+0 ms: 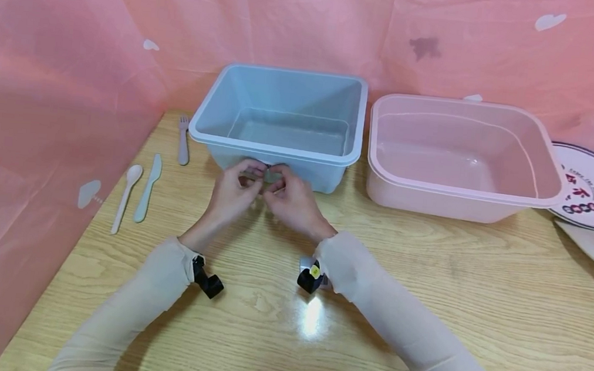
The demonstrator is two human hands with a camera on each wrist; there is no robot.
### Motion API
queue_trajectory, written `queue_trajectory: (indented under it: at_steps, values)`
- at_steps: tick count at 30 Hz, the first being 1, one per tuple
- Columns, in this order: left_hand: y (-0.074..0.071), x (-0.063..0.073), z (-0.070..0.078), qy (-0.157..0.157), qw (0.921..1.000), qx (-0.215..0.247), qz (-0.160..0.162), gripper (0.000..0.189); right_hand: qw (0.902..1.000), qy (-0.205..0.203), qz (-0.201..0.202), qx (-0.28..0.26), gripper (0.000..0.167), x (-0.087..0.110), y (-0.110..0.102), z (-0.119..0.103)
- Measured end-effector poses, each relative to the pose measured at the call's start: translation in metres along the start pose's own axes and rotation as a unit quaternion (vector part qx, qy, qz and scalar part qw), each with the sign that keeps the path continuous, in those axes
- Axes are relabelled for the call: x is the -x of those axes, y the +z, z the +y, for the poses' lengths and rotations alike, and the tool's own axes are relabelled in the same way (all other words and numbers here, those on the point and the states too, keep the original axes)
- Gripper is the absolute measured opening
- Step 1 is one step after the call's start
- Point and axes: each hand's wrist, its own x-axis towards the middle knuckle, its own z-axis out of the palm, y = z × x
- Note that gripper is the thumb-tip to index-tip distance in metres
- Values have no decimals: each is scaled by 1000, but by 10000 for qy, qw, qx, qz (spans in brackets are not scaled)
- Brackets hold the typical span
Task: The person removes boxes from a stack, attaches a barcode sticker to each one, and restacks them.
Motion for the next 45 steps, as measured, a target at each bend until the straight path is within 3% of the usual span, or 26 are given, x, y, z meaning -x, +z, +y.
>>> queue_trajectory:
  at_steps: [11,17,23,36,41,45]
  values:
    - [0,0,-3,23,9996,-242,-137,24,9988,398,-230,-161,53,-1,1,4]
    - [0,4,0,-94,9993,96,-350,26,9985,429,-328,-131,51,7,-9,4]
    - [8,17,10,-232,9963,42,-826,30,9990,295,-340,-40,40,26,-27,8]
    - [34,56,33,-300,9797,-340,-1952,32,9943,-172,-46,1054,18,75,-51,27]
    - [38,66,39,-639,9760,-531,-2014,31,9867,102,177,1615,16,93,-53,32]
    - [37,73,39,-816,9686,-648,-2259,32,9825,471,241,1784,20,112,-54,39]
